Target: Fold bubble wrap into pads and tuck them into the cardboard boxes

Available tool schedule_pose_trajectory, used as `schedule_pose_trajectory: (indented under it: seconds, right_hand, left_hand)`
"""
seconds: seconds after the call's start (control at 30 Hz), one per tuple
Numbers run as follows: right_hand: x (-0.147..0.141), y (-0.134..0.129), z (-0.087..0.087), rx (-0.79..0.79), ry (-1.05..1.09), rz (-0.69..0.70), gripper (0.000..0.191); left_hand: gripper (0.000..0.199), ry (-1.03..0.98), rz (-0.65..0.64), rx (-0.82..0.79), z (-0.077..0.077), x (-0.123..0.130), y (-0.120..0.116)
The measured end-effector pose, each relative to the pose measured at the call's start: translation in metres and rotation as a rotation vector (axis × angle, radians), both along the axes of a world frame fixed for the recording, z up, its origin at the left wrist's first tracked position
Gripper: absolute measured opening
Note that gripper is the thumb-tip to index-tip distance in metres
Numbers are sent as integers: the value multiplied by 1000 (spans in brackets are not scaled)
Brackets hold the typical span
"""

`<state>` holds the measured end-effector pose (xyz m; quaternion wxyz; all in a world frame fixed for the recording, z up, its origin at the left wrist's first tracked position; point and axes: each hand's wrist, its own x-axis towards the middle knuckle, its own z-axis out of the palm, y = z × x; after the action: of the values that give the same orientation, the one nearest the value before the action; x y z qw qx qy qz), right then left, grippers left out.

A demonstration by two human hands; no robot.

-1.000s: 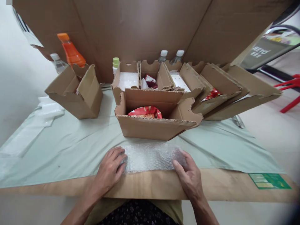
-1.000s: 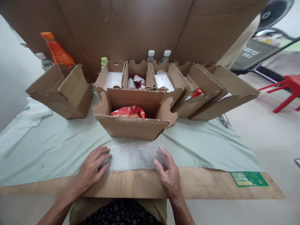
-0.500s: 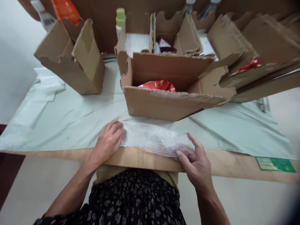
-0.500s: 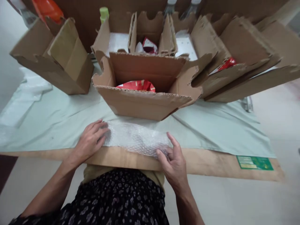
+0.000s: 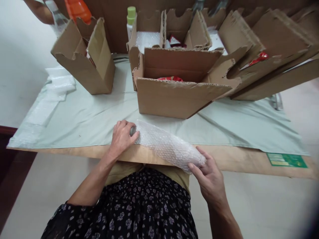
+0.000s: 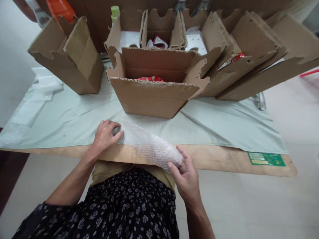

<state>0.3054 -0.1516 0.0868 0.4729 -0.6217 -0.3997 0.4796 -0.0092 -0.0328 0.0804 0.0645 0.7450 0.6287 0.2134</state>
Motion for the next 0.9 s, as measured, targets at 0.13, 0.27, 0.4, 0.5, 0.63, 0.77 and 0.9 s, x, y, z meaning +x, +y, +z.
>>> schedule_pose_trajectory:
  seconds: [0.13, 0.27, 0.4, 0.5, 0.63, 0.77, 0.9]
  right_hand:
    - [8, 3, 2, 18, 14, -5, 42]
    - [20, 2, -1, 59, 2, -34, 35]
    - [22, -3, -1, 91, 71, -59, 58]
    - [21, -4, 1, 79, 102, -23, 76]
    - [28, -2, 2, 79, -28, -25, 67]
    - [36, 9, 8, 319, -648, -173, 61]
    - [8, 28, 12, 561, -964, 8, 63]
  left_hand:
    - [5, -43, -24, -36, 0, 15, 2]
    - [8, -105, -98, -60, 8, 23, 0]
    - [5, -281, -105, -158, 17, 24, -1]
    - [4, -336, -101, -185, 20, 24, 2]
    - [32, -293, -93, -73, 24, 23, 7]
    - [41, -137, -191, 88, 33, 38, 6]
    - [39, -3, -492, 33, 34, 78, -4]
